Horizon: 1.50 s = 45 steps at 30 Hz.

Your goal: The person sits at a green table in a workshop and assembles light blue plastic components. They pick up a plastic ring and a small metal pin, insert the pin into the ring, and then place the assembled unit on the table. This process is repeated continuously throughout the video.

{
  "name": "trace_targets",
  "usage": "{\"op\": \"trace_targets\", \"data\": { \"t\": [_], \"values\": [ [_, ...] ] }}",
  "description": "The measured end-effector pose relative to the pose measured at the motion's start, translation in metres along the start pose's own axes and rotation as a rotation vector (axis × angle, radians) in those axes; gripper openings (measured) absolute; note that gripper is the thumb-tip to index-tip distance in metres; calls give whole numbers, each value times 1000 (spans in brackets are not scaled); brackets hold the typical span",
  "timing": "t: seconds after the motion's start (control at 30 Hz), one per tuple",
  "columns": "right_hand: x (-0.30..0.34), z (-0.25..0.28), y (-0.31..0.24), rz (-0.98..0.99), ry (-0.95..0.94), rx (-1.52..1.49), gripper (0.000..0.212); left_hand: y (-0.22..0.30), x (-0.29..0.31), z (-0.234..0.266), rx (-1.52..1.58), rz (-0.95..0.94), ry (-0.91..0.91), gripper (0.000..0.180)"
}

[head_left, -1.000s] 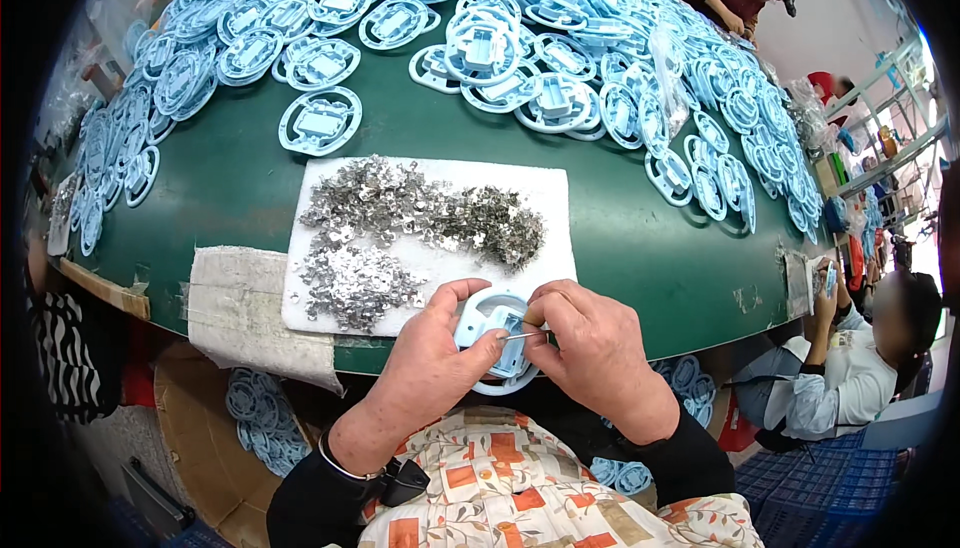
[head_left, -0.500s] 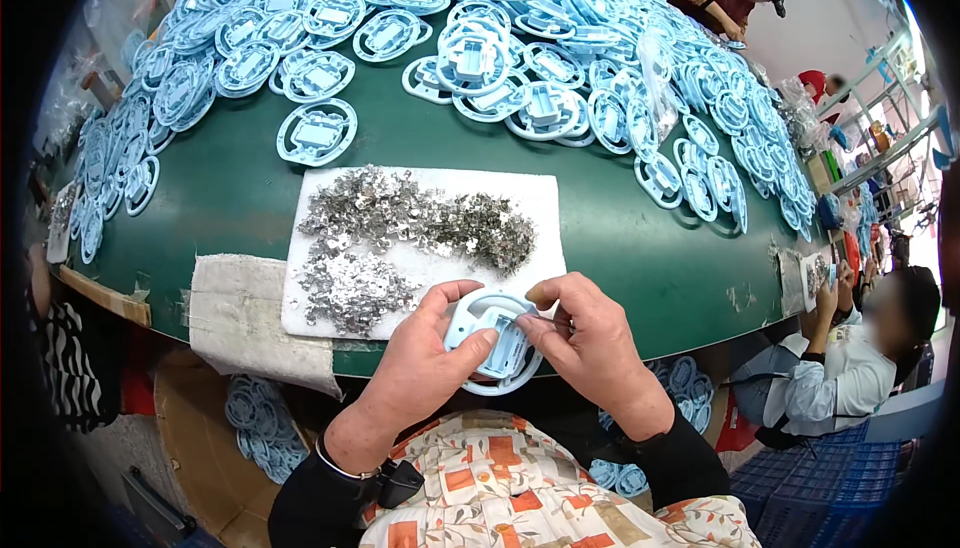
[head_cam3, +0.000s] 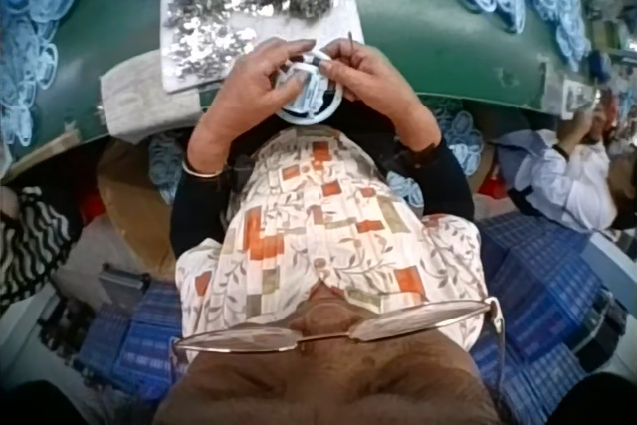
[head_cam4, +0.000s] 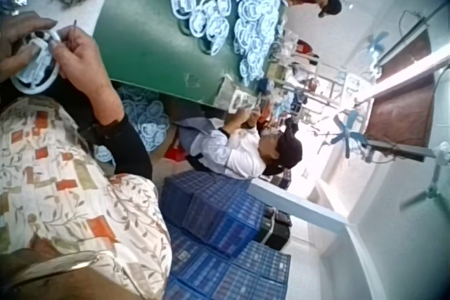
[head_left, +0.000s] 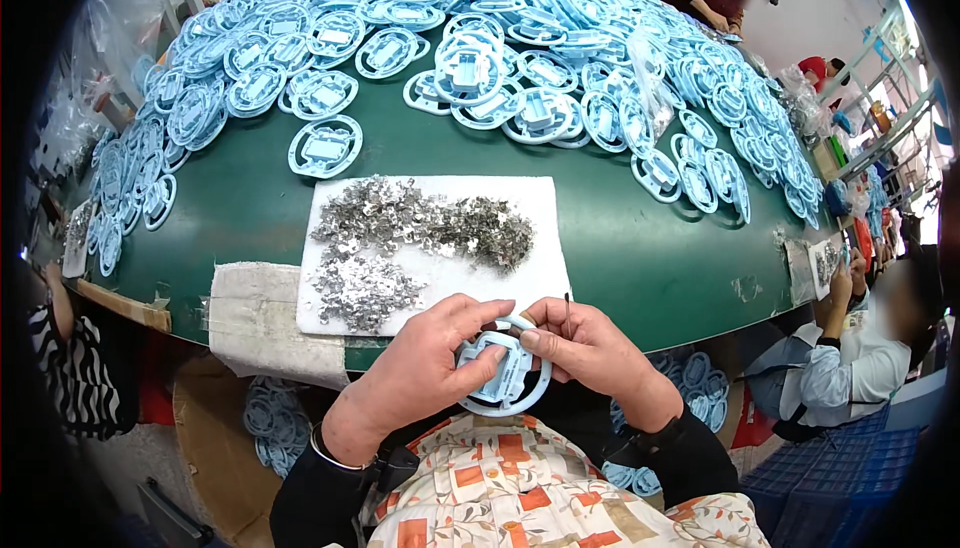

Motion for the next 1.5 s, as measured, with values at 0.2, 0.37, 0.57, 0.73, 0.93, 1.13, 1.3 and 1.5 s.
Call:
{"op": "trace_targets", "data": {
  "t": [0.2,0.37,0.57,0.73,0.93,1.13,1.3,1.5],
  "values": [
    [0,-10,-18,85,-13,-216,24,-14,6,-15,542,43,126,48],
    [-13,-15,-22,382,92,71,21,-39,14,-27,1638,-97,-6,52],
    [-18,-23,-36,421,240,400,31,-44,16,-36,1793,-81,-48,49],
    [-20,-21,-40,445,255,578,24,-40,15,-38,1729,-22,-52,41],
    [-13,-11,-39,284,36,483,24,-24,25,-38,1449,206,53,41],
    [-29,-3,-52,230,146,752,21,-37,59,-35,1504,109,12,64],
    [-75,-26,-58,288,163,979,18,-47,81,-29,1525,111,96,61],
    [-100,-36,-50,323,126,1281,15,-41,90,-16,1470,115,216,56]
  ]
}}
Point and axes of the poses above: each hand's wrist, its own x-axis away from the middle knuckle, its own z-axis out of the back of the hand, y = z × x, the point moved 4 cm from there along -x, towards the middle knuckle, and after that the axes turned 13 degrees about -y, right-handed, at the moved point
